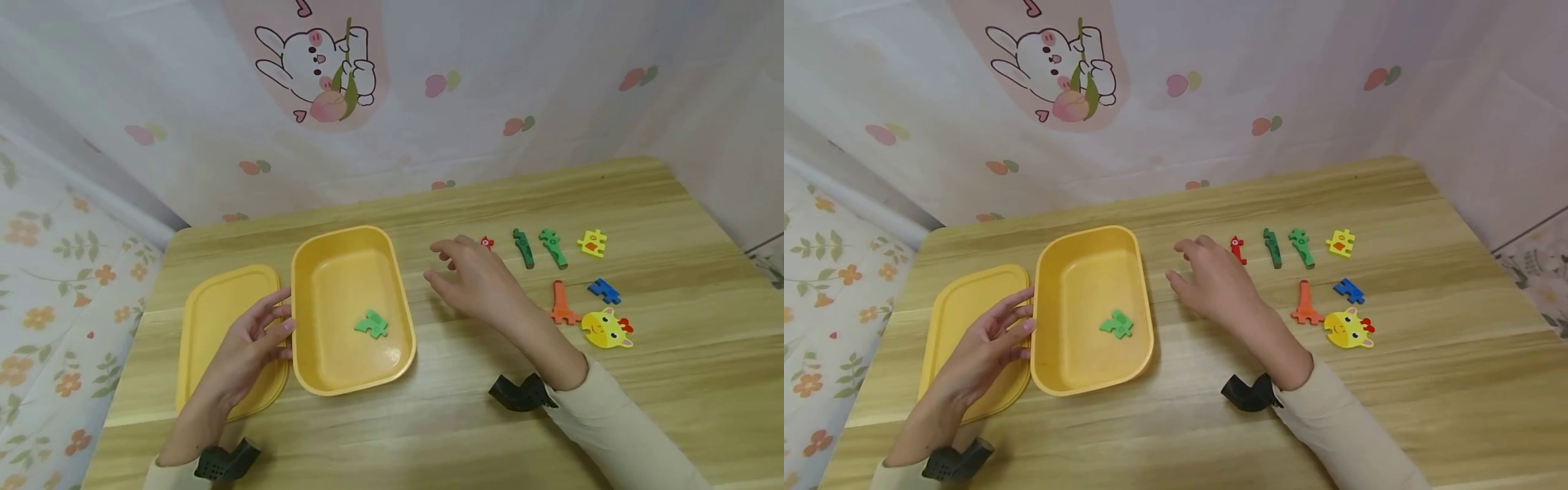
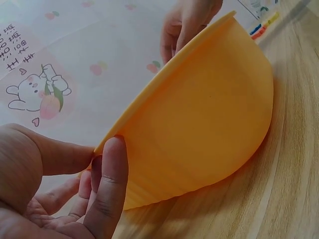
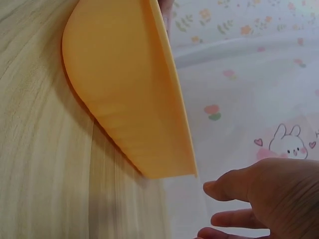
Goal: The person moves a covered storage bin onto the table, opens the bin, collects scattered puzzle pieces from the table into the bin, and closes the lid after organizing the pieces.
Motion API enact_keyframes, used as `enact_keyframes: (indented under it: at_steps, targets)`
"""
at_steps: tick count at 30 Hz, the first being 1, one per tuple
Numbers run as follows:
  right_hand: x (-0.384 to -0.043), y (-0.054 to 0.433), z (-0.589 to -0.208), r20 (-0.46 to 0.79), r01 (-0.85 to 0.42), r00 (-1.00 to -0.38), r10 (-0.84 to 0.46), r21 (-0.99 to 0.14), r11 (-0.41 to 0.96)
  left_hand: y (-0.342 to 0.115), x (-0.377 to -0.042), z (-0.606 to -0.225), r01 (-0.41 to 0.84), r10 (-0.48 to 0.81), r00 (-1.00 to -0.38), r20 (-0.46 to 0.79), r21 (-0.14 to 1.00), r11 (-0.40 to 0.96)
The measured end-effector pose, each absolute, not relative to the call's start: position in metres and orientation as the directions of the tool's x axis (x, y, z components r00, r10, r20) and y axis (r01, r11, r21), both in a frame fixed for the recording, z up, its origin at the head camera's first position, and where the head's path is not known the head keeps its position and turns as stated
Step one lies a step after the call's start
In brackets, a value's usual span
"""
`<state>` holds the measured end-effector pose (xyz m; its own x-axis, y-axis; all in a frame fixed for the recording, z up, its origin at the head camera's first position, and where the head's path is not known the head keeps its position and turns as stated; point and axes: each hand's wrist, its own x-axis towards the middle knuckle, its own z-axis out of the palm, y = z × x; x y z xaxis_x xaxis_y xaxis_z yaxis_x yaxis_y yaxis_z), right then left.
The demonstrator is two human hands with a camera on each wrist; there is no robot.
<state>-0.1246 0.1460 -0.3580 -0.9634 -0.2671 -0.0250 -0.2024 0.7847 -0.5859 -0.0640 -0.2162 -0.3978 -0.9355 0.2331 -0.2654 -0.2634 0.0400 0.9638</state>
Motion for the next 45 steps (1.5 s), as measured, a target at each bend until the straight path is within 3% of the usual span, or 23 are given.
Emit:
enact_keyframes:
  at_steps: [14,31,36,45]
  targets:
    - [-0.119,0.143,-0.355,-0.008,-0.207,-0.964,-0.265,-0.601,0.772,-0.226,-0.054,-0.402,-0.247,0.222,-0.943,-0.247,0.968,0.028]
    - [-0.128,0.17,-0.361,0.044,-0.139,-0.99,-0.134,-0.432,0.891,-0.223,-0.061,-0.407,-0.25,0.237,-0.938,-0.253,0.967,0.042]
    - [-0.128,0.177,-0.361,-0.002,-0.096,-0.995,-0.103,-0.341,0.935,-0.221,-0.061,-0.409,-0.261,0.242,-0.934,-0.261,0.965,0.036]
    - [-0.134,0.176,-0.372,-0.06,-0.081,-0.993,-0.102,-0.288,0.954,-0.224,-0.061,-0.405,-0.253,0.235,-0.936,-0.261,0.965,0.064]
